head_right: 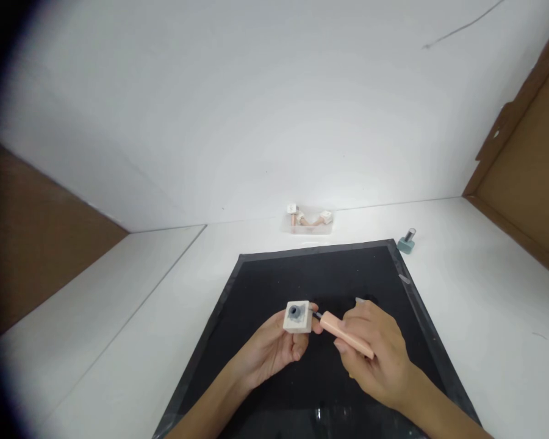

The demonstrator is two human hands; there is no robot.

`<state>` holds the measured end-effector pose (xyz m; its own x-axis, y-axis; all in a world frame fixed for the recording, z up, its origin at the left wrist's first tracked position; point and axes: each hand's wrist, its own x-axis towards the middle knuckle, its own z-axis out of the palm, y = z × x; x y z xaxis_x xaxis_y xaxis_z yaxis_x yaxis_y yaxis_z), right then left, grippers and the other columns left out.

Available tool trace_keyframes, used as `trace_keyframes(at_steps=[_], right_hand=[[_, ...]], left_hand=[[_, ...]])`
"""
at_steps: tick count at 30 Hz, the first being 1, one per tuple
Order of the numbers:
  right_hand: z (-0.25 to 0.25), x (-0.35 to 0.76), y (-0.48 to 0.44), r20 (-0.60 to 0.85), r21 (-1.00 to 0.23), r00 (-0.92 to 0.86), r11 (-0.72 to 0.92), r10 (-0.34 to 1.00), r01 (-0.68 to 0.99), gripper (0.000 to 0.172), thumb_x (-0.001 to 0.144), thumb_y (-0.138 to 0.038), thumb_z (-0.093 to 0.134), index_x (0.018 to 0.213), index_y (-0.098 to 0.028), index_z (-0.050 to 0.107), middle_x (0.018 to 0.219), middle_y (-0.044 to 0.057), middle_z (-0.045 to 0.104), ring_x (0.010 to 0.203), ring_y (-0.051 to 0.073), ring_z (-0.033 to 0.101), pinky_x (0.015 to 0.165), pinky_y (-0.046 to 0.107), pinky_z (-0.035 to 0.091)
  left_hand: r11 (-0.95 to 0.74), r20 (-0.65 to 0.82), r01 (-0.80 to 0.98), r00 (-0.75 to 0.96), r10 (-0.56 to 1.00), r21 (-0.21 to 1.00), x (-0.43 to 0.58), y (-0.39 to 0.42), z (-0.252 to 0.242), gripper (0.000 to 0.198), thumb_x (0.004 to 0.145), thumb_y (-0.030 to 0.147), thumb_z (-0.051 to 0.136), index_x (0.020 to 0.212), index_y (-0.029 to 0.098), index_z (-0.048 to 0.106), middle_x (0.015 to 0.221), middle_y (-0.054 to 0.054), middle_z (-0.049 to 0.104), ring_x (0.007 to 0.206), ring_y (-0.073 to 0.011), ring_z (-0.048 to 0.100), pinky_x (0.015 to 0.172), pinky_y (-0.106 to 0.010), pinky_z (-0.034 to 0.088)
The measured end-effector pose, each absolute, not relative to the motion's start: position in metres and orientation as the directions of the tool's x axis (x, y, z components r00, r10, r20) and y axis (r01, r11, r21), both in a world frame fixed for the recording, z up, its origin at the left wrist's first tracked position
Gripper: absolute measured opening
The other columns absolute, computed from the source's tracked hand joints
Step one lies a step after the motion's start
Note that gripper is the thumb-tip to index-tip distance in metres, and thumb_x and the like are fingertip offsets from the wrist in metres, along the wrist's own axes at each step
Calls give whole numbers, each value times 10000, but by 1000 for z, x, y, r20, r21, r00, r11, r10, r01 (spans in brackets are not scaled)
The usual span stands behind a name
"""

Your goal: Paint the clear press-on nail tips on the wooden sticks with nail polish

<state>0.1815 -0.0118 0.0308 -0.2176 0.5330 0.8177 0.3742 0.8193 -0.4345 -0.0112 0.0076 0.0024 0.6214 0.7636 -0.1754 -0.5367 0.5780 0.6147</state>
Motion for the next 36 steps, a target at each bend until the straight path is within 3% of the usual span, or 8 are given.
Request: trace_keyframes(at_steps=[9,13,19,29,36], right_hand=[[36,183,-9,818,-395,-288,851,497,345,340,740,23,471,997,-195,512,667,11,567,565,142,549,513,286,513],[32,184,-9,814,-380,-314,856,489,349,326,728,19,477,978,-185,519,690,31,586,582,148,547,534,303,513],[32,184,-9,814,-355,-329,858,479,371,273,720,2,484,926,-175,516,664,31,568,563,143,529,510,291,506],[33,183,-8,832,-314,-328,868,447,385,247,721,-2,483,901,-164,532,627,31,567,534,142,516,465,277,484],[33,183,-8,854,-178,-372,877,363,447,271,762,-13,484,984,-137,578,632,41,619,524,145,558,464,265,517]], left_hand=[[561,-168,-504,627,761,657,-7,10,0,378,689,456,722,838,114,661,661,-33,660,499,-72,588,471,-135,421],[545,-151,-484,638,755,685,-6,9,-2,390,717,479,688,868,122,642,564,-1,601,498,-82,576,460,-142,398],[529,-159,-460,629,761,713,-8,9,-5,407,739,479,667,969,150,603,565,13,602,489,-87,574,455,-157,376],[527,-159,-427,646,746,735,-10,10,-9,422,708,503,682,903,142,584,570,15,608,472,-82,577,460,-160,408],[544,-114,-466,678,727,698,-8,9,-8,415,689,491,702,848,129,578,723,-36,680,456,-66,579,420,-145,397]])
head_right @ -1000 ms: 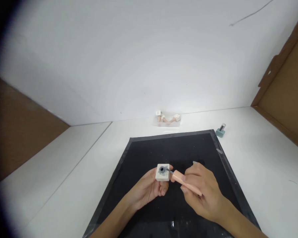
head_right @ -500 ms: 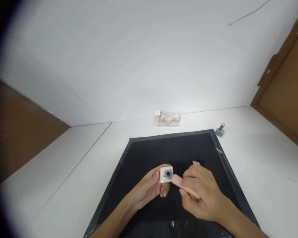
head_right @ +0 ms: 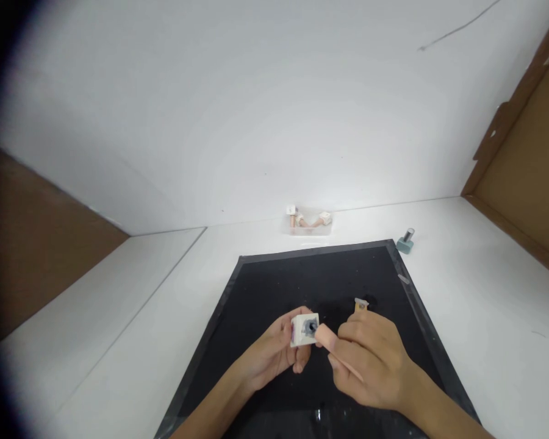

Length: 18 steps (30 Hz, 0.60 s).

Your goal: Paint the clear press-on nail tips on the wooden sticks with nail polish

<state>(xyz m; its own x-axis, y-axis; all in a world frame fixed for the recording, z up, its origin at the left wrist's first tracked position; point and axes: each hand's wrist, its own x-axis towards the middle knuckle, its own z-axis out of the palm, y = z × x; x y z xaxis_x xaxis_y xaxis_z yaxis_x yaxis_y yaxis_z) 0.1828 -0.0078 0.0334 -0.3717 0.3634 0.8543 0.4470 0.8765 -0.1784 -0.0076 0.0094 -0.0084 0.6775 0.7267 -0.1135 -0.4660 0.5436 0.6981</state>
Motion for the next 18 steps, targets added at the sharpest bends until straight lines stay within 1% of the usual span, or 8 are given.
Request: trace_keyframes(at_steps=[3,7,10,14,16,18], right_hand=[[38,184,-9,866,-105,-382,863,323,494,232,772,-10,483,937,-139,583,623,38,620,508,133,564,460,244,530],[40,190,-11,886,-121,-312,822,342,557,216,779,-16,485,868,-193,571,650,24,600,554,140,584,481,258,555],[36,194,-14,898,-127,-275,800,344,586,227,765,5,488,819,-199,573,713,31,577,590,136,583,496,270,565],[30,197,-16,920,-113,-241,798,309,592,234,741,26,501,778,-195,568,797,35,534,655,126,581,548,264,585],[30,196,-16,925,-97,-243,798,293,594,225,748,14,502,771,-200,567,814,36,527,682,128,585,555,258,589],[31,196,-15,928,-84,-244,796,282,600,222,757,-2,502,769,-214,565,809,31,529,679,128,586,536,251,588]], left_hand=[[558,-115,-471,686,719,683,-7,9,-8,425,664,495,720,822,131,568,732,-42,691,450,-68,582,416,-145,397],[565,-138,-457,682,718,687,-7,10,-8,441,644,501,736,795,136,539,747,-62,706,442,-67,574,409,-148,375],[553,-177,-438,648,740,709,-7,10,-7,449,652,516,726,783,138,522,740,-69,703,435,-62,556,410,-155,355],[490,-280,-340,510,813,803,-6,11,-4,459,663,547,703,790,144,523,723,-52,681,482,-74,552,478,-191,386],[426,-317,-228,395,862,875,-5,14,-4,459,646,544,714,792,147,535,678,-21,653,513,-85,547,515,-210,393],[362,-325,-97,271,906,927,-5,17,-5,451,617,528,732,787,149,555,619,19,607,510,-85,516,513,-216,372]])
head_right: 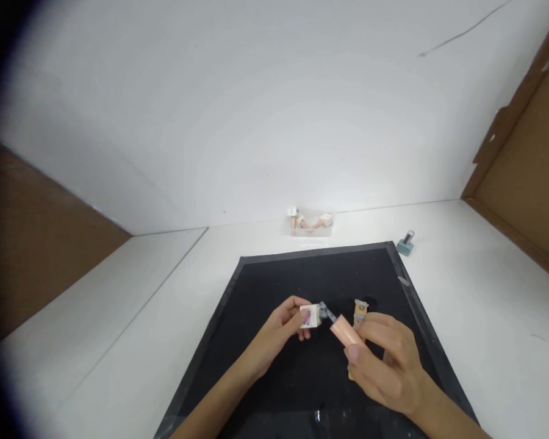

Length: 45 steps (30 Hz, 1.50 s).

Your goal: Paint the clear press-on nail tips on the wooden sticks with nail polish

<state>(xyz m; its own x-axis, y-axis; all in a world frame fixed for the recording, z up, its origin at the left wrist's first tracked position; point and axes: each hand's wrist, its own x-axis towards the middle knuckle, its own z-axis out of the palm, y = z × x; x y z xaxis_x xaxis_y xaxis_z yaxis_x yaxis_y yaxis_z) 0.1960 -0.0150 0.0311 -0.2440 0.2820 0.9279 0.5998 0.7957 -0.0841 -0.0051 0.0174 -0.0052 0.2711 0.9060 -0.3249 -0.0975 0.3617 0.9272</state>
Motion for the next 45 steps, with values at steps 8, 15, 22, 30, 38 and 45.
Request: trace_keyframes(at_steps=[8,15,22,30,38,45], right_hand=[[35,197,-14,935,-67,-230,774,269,630,245,704,21,509,749,-218,545,785,22,509,625,125,560,471,252,560],[35,201,-11,925,-165,-151,726,349,668,303,723,34,524,865,-233,546,781,15,515,619,142,554,490,283,515],[30,207,0,942,-210,-53,706,331,676,327,747,12,551,973,-220,512,769,9,527,620,148,557,515,277,485],[30,214,5,938,-241,-4,663,346,709,267,794,-46,534,977,-239,514,756,17,558,613,165,583,507,292,504],[25,221,8,942,-246,23,643,334,725,202,815,-65,526,950,-214,517,786,35,553,638,160,585,516,281,517],[20,226,9,927,-258,5,629,375,733,177,818,-70,523,928,-209,518,790,39,565,648,160,588,503,269,509]], left_hand=[[251,-261,113,85,961,961,-8,26,-10,287,635,398,713,749,145,639,626,18,601,581,-113,505,597,-252,389],[221,-227,69,102,968,973,-12,33,-21,305,570,304,766,779,159,597,654,21,616,613,-121,554,646,-264,432],[144,-178,189,179,968,971,-15,33,-19,269,566,169,711,816,144,614,625,41,549,590,-109,480,567,-237,353],[-104,0,412,246,969,905,-27,23,1,554,578,75,603,1105,232,538,1089,-37,568,859,-179,474,755,-308,393],[-171,143,177,159,977,969,7,-15,14,395,686,106,557,1063,221,520,1047,-46,557,846,-163,476,775,-302,383],[18,-49,94,340,939,995,36,-27,-15,526,641,28,523,1130,213,470,1098,-67,558,723,-100,505,653,-249,395]])
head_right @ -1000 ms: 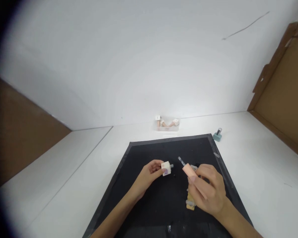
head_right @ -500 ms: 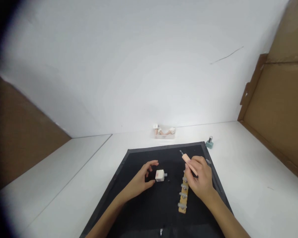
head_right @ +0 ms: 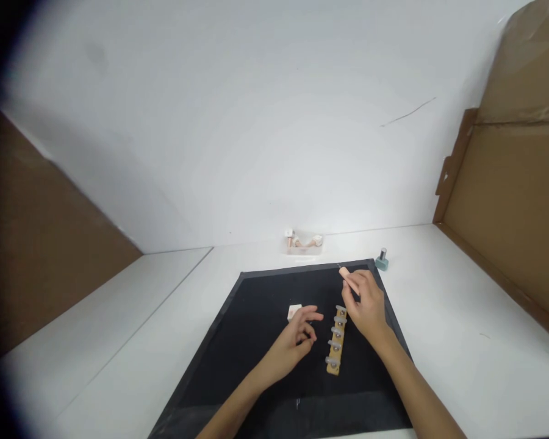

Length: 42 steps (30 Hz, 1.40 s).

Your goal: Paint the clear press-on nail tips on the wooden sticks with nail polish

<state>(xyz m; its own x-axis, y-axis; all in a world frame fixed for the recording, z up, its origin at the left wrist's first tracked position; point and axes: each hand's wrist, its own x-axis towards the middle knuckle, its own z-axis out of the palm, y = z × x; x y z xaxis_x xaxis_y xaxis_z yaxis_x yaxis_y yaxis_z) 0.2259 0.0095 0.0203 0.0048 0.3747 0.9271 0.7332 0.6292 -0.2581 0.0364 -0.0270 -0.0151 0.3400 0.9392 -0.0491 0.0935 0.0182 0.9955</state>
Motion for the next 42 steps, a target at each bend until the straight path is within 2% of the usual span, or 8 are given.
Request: trace_keyframes(at_steps=[4,8,14,19,33,37,40,42], right_hand=[[18,228,9,919,-277,11,623,395,732,156,827,-78,518,923,-201,517,787,47,571,675,172,592,498,267,497],[15,229,9,904,-306,18,616,428,726,137,831,-101,509,920,-205,522,786,50,573,677,175,594,480,259,487],[10,231,9,871,-364,32,600,490,712,111,840,-138,493,899,-217,543,791,56,592,680,186,608,508,279,506],[6,231,11,847,-401,39,589,530,701,118,834,-145,497,903,-219,558,802,58,600,694,191,615,528,290,518],[8,231,12,822,-448,45,596,568,666,117,831,-143,501,901,-215,559,813,62,602,703,193,610,531,298,509],[11,230,11,811,-484,71,596,581,641,102,809,-150,524,868,-218,571,803,57,605,682,188,602,519,294,490],[18,232,12,792,-536,123,584,599,610,76,786,-173,545,837,-220,577,788,53,606,678,190,590,520,297,470],[23,235,13,765,-592,187,559,616,581,52,779,-197,558,824,-216,574,775,49,600,663,187,572,501,289,446]], left_hand=[[71,-185,272,420,888,960,45,-19,-19,615,703,21,466,1285,176,344,1217,-141,510,610,-49,496,597,-220,409],[54,-203,319,456,867,946,52,-8,-16,650,773,46,423,1377,216,255,1342,-172,464,525,-17,491,501,-188,390],[45,-268,370,577,772,928,63,16,-8,932,695,-9,500,1459,295,60,1480,-202,320,429,3,474,386,-178,387],[32,-293,379,656,695,925,71,28,-2,1062,605,-87,489,1461,324,13,1475,-188,340,407,16,473,377,-166,402],[-54,-250,402,664,704,914,68,26,-5,894,582,0,606,1392,265,338,1274,-111,569,443,-23,469,424,-187,390],[-134,-160,402,617,770,906,61,20,-7,796,502,13,720,1248,220,537,1019,-23,648,536,-49,422,532,-201,383],[-139,-139,387,608,781,912,54,14,-6,664,452,72,787,1091,187,645,779,38,604,545,-68,419,544,-214,381],[-123,-131,361,603,787,924,50,9,-3,501,468,126,794,954,169,684,735,43,560,570,-84,459,561,-224,409]])
